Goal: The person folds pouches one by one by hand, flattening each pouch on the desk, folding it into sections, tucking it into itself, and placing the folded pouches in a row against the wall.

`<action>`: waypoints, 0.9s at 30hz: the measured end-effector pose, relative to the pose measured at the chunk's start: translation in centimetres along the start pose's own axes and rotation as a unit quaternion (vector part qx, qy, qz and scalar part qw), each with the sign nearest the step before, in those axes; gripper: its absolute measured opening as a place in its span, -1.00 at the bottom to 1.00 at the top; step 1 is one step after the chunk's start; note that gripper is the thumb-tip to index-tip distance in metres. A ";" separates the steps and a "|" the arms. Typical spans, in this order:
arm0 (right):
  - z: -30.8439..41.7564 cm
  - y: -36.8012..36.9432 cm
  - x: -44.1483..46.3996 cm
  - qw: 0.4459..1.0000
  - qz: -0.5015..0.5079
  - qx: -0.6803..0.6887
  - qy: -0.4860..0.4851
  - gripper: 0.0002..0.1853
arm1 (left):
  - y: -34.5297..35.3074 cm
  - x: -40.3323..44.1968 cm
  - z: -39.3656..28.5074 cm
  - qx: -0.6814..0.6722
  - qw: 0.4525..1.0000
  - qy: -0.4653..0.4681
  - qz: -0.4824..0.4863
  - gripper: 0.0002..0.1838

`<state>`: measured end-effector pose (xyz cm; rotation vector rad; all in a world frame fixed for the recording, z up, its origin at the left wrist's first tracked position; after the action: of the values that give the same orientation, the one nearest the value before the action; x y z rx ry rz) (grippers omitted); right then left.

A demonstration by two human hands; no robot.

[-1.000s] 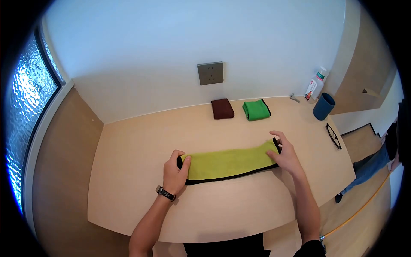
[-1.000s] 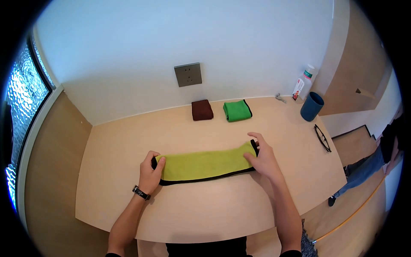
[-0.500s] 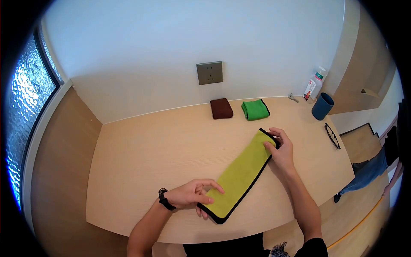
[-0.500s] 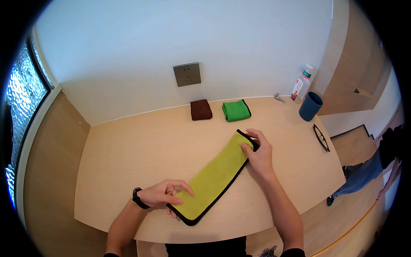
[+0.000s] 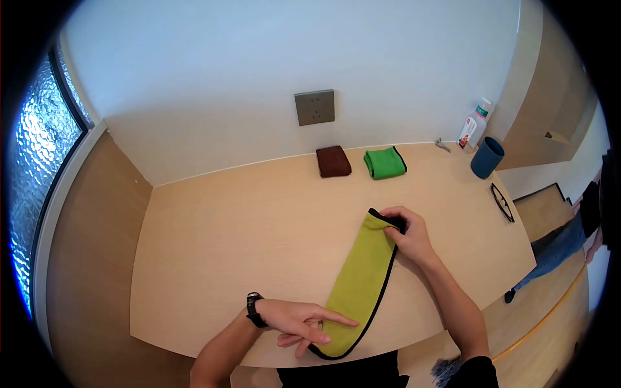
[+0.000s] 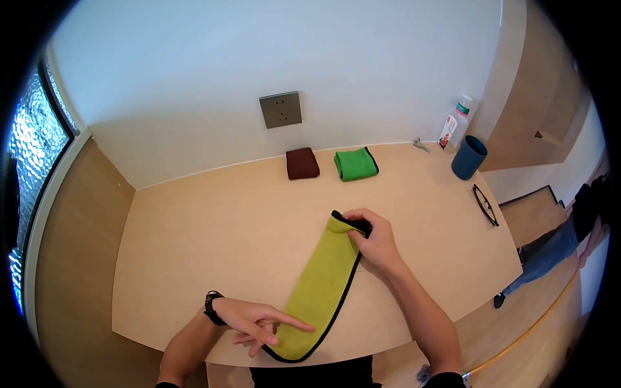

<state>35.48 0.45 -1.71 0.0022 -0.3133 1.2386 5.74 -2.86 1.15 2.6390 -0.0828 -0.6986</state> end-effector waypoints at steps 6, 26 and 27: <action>3.1 0.9 -1.4 0.994 0.032 -0.072 -0.074 -0.65 | -1.9 -0.2 -0.9 0.069 0.914 0.198 -0.347 -0.60; 4.4 1.8 -3.3 0.912 0.188 -0.295 -0.213 -0.56 | -3.9 -0.1 -0.6 0.296 0.699 0.229 -0.609 -0.82; 4.6 1.8 -3.4 0.912 0.189 -0.294 -0.213 -0.56 | -3.9 -0.1 -0.6 0.299 0.697 0.232 -0.609 -0.83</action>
<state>31.72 -2.88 1.62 -0.3263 -1.1034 1.4790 5.75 0.92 0.14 3.0940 2.0518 -0.2753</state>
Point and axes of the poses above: each hand's wrist, its own x-axis towards the middle knuckle, its own y-axis out of the palm, z = x × y, the point moved 3 cm from there along x, towards the middle knuckle, and after that the axes turned 9 degrees about -z, right-handed, at the moved point
